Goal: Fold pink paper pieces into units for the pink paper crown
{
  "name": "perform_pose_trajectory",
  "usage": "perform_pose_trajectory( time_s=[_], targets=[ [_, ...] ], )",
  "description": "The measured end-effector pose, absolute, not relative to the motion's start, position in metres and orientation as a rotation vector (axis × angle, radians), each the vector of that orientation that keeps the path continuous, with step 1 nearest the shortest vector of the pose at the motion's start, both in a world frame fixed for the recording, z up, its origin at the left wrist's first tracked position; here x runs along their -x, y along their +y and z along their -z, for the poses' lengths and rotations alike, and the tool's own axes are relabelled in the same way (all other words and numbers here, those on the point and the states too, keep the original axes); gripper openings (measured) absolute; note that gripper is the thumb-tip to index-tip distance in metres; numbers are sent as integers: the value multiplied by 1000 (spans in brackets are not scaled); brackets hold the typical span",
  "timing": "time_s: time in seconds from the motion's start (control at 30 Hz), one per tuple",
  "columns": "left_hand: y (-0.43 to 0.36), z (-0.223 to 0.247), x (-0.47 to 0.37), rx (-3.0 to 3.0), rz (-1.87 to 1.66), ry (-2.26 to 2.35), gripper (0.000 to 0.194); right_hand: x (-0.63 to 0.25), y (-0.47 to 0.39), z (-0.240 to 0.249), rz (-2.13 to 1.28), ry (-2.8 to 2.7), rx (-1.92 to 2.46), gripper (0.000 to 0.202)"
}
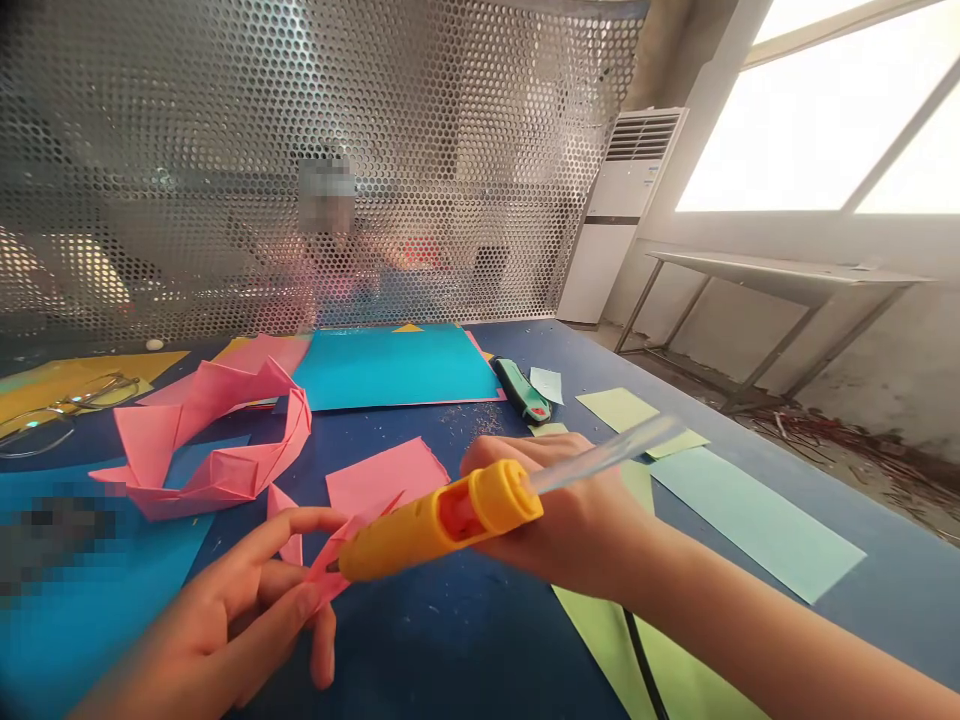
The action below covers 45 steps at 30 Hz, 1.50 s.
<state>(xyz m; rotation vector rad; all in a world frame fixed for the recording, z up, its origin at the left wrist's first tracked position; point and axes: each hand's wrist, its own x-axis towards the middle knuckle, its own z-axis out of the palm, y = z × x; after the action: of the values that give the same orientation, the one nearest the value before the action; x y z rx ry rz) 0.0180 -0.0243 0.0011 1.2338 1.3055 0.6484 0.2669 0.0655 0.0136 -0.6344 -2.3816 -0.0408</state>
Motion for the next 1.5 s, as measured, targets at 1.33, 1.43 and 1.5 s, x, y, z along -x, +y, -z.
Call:
perform_pose_trajectory(
  time_s=[1.33,1.43,1.5],
  targets=[
    [-24,0,-18,-1286,-606,1294,72,-269,65,-18,304,-2456,409,16],
    [-24,1,-19,-1299,-606,1291,64,-268,64,-17,326,-2448,409,17],
    [-25,2,-20,-1306,-619,1299,67,-268,65,-17,338,-2449,409,17]
  ],
)
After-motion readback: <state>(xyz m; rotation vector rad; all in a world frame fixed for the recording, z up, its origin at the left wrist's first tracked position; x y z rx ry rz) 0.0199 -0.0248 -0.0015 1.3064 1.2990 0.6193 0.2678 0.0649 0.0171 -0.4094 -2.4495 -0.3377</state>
